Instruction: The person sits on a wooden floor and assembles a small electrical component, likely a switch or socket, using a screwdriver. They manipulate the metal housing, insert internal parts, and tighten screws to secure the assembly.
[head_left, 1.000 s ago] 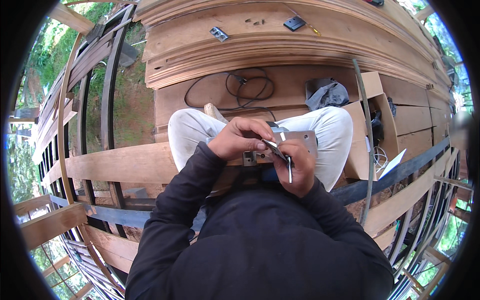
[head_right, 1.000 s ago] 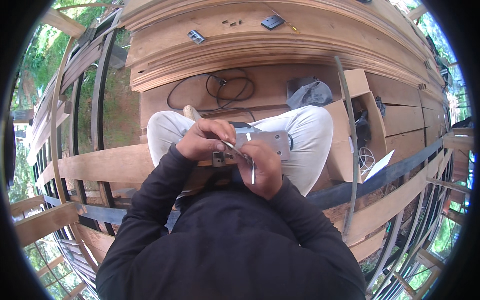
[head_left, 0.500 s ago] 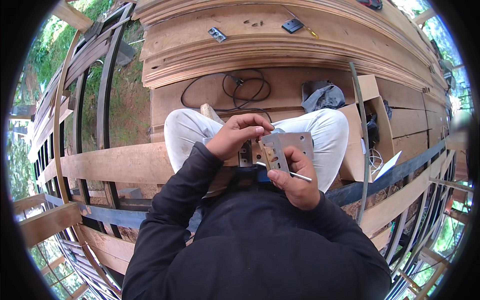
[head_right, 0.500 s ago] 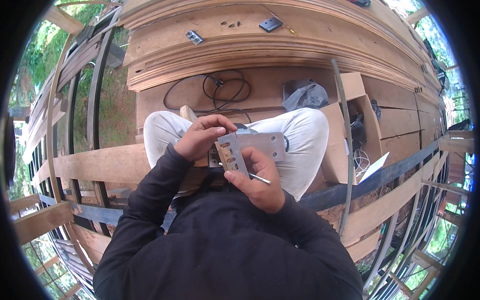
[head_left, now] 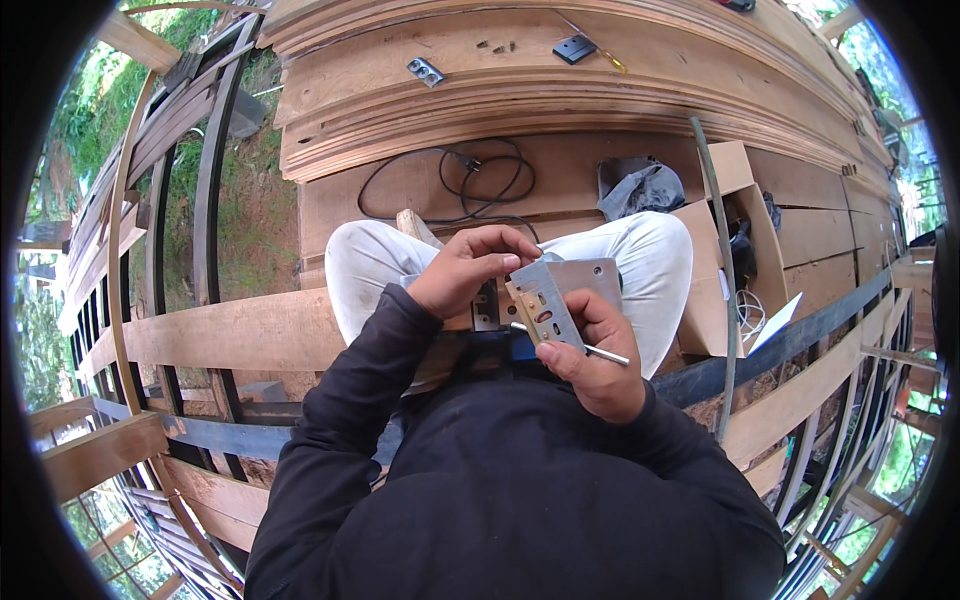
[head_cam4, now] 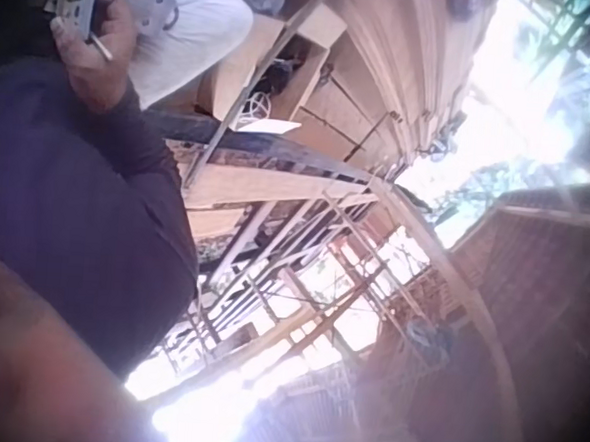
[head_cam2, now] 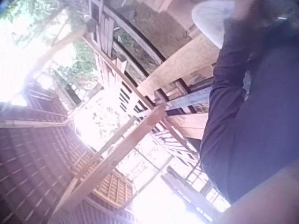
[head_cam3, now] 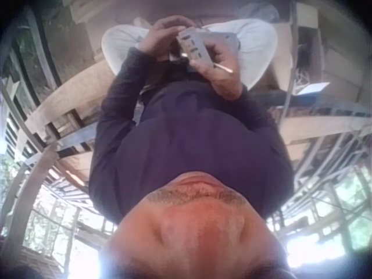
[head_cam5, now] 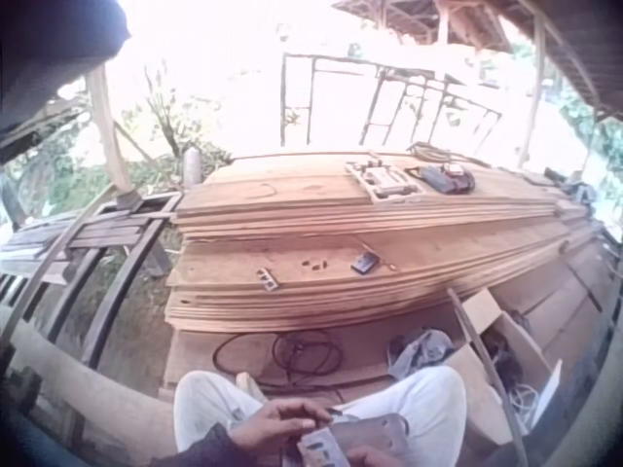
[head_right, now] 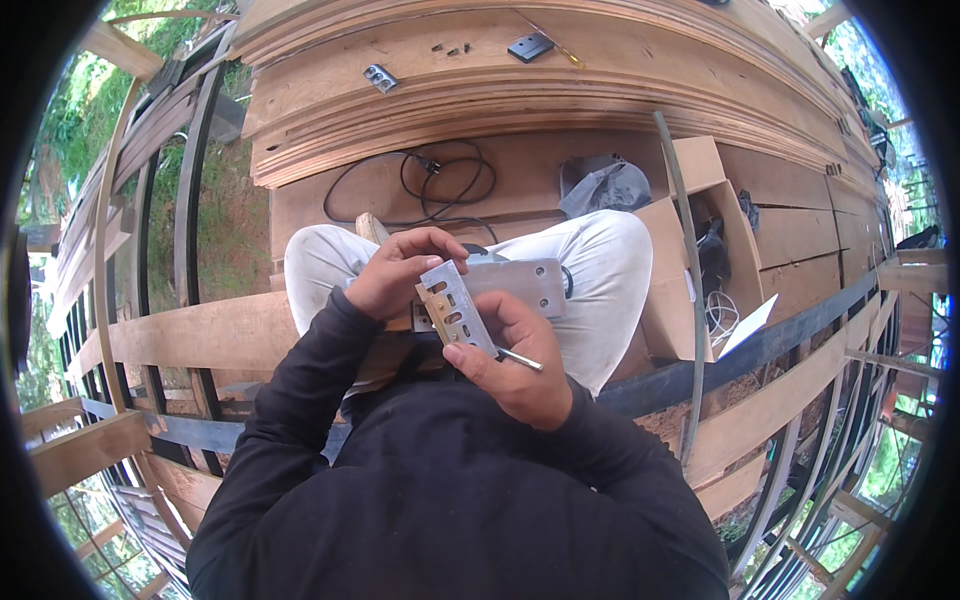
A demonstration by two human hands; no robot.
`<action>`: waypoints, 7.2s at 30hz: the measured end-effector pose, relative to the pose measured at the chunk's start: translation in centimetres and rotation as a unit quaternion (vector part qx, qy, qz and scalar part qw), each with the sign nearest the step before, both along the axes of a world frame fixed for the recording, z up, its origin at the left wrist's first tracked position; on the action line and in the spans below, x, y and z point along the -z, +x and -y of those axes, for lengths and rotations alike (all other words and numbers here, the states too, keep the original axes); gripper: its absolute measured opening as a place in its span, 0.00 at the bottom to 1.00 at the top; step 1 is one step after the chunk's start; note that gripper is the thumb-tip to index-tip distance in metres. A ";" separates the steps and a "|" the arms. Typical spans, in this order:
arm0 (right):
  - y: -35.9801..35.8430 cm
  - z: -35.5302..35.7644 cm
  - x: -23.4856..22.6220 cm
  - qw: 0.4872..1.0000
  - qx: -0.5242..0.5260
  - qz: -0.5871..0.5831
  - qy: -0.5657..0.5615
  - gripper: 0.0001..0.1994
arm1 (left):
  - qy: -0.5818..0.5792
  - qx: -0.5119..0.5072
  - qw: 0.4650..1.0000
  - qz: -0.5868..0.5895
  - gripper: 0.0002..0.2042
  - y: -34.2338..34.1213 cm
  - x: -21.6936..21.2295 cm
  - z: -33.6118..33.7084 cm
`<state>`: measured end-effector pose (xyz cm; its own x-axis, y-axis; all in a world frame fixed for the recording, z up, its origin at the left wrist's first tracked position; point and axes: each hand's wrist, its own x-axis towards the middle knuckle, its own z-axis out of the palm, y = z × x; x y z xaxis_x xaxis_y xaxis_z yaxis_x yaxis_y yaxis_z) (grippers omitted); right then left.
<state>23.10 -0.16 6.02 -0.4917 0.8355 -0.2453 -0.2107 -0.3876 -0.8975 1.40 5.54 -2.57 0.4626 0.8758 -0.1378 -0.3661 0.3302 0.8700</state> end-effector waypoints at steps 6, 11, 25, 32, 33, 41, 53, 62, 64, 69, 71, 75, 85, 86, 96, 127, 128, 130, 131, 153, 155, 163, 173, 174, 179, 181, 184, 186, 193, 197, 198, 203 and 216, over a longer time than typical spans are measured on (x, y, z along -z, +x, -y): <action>0.1 -0.1 0.1 1.000 -0.006 -0.016 -0.016 0.15 | 0.000 0.014 1.000 0.024 0.19 -0.3 0.2 0.1; 0.2 -0.1 0.4 0.999 -0.012 -0.023 -0.019 0.15 | 0.008 0.028 0.998 0.060 0.22 -0.5 0.6 0.2; -0.3 -0.4 0.9 0.999 -0.028 -0.022 -0.008 0.20 | 0.001 0.041 0.982 0.184 0.25 -0.9 0.6 0.5; -0.2 -0.8 0.0 0.996 -0.048 -0.030 -0.069 0.19 | -0.061 0.056 0.985 0.149 0.14 -1.3 1.1 0.5; -0.2 -0.9 0.0 0.996 -0.046 -0.035 -0.073 0.19 | -0.062 0.060 0.985 0.148 0.13 -1.3 1.1 0.6; -0.2 -0.8 0.5 0.993 -0.026 -0.064 -0.099 0.18 | -0.074 0.086 0.985 0.132 0.12 -1.0 0.5 0.6; -0.2 -0.8 0.7 0.992 -0.017 -0.087 -0.095 0.19 | -0.065 0.119 0.984 0.114 0.14 -1.0 -0.3 0.5; -0.1 -0.9 0.7 0.993 -0.016 -0.078 -0.086 0.18 | -0.068 0.140 0.982 0.109 0.13 -1.1 -0.1 0.5; 0.0 -1.1 0.3 0.995 -0.021 -0.050 -0.080 0.17 | -0.077 0.143 0.982 0.097 0.15 -1.1 0.0 0.5; -0.8 -0.7 0.7 0.986 -0.002 0.079 0.150 0.17 | -0.041 0.110 0.986 0.117 0.12 -0.2 -0.2 0.6; -0.7 -1.0 -0.6 0.915 -0.016 0.222 0.338 0.18 | -0.045 0.125 0.982 0.136 0.14 -0.6 -0.1 0.6; -1.4 -1.0 0.8 0.825 0.017 0.253 0.504 0.20 | -0.022 0.126 0.979 0.158 0.18 -1.0 0.4 0.4; -1.5 -1.0 1.0 0.802 0.008 0.266 0.535 0.20 | -0.032 0.116 0.977 0.176 0.17 -1.0 0.4 0.5; -1.5 -1.0 1.1 0.802 0.009 0.266 0.535 0.20 | -0.031 0.116 0.977 0.175 0.17 -1.0 0.4 0.5; -1.5 -0.9 1.5 0.804 0.008 0.259 0.536 0.21 | -0.030 0.122 0.978 0.168 0.17 -1.0 0.5 0.5; 0.1 -20.7 6.6 0.994 0.080 0.026 0.070 0.12 | 0.240 -0.129 0.763 -0.586 0.31 -0.8 -3.4 4.7; -0.3 -20.5 6.4 0.992 0.082 0.047 0.084 0.13 | 0.241 -0.129 0.768 -0.579 0.30 -0.8 -3.6 5.0; -1.2 -19.4 5.9 0.984 0.089 0.091 0.126 0.14 | 0.250 -0.147 0.771 -0.567 0.25 -0.9 -3.9 5.1; -1.5 -18.6 5.9 0.982 0.079 0.087 0.148 0.14 | 0.247 -0.147 0.773 -0.566 0.24 -1.1 -3.8 5.0; -3.8 -12.3 5.1 0.787 -0.135 0.186 0.572 0.16 | -0.080 -0.231 0.964 -0.100 0.13 -2.1 0.1 0.2; -4.2 -16.4 4.1 0.786 -0.117 0.228 0.563 0.14 | -0.077 -0.246 0.958 -0.129 0.13 -2.4 0.4 0.2; -14.7 -37.4 9.9 0.678 -0.065 0.343 0.647 0.07 | -0.083 -0.272 0.950 -0.129 0.13 -2.4 0.4 0.3; -15.5 -44.0 9.1 0.643 0.110 0.412 0.636 0.08 | -0.052 -0.248 0.931 -0.263 0.13 -2.9 1.1 0.6; -12.8 -44.4 8.9 0.622 0.164 0.454 0.616 0.10 | -0.049 -0.233 0.930 -0.280 0.12 -2.7 1.3 0.7; 1.3 -45.4 13.3 0.584 0.184 0.619 0.492 0.17 | -0.005 -0.224 0.939 -0.261 0.12 -1.9 1.7 1.2; 2.1 -44.6 13.5 0.583 0.161 0.624 0.494 0.12 | -0.014 -0.245 0.939 -0.242 0.11 -1.8 1.4 1.0; 2.8 -44.6 14.9 0.605 0.147 0.616 0.483 0.11 | -0.036 -0.276 0.938 -0.207 0.11 -1.8 1.7 0.8; 4.0 -45.4 16.2 0.610 0.168 0.624 0.458 0.10 | -0.031 -0.264 0.938 -0.221 0.10 -1.6 1.3 0.7; 5.9 -44.1 16.2 0.819 0.319 0.384 0.283 0.14 | 0.025 -0.277 0.934 -0.224 0.10 -0.2 2.1 4.0; 2.3 -32.1 10.2 0.945 0.297 0.067 0.119 0.12 | 0.067 -0.366 0.907 -0.197 0.08 -0.8 3.6 5.0; 2.9 -28.3 8.7 0.950 0.291 0.042 0.108 0.12 | 0.045 -0.361 0.917 -0.161 0.09 -0.5 2.3 4.7; 3.3 -13.1 6.2 0.982 0.160 0.067 0.074 0.07 | 0.041 -0.369 0.925 -0.078 0.12 -0.7 1.7 3.8; 3.4 0.9 4.6 0.949 -0.036 0.210 0.234 0.16 | 0.107 -0.356 0.919 -0.131 0.18 -0.1 1.0 4.6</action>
<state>26.55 -1.02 1.45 -0.4932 0.8688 -0.0432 0.2146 0.0734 -0.9739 1.27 0.91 -3.61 -0.2627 0.9637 0.0478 -0.1911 -0.1005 0.9764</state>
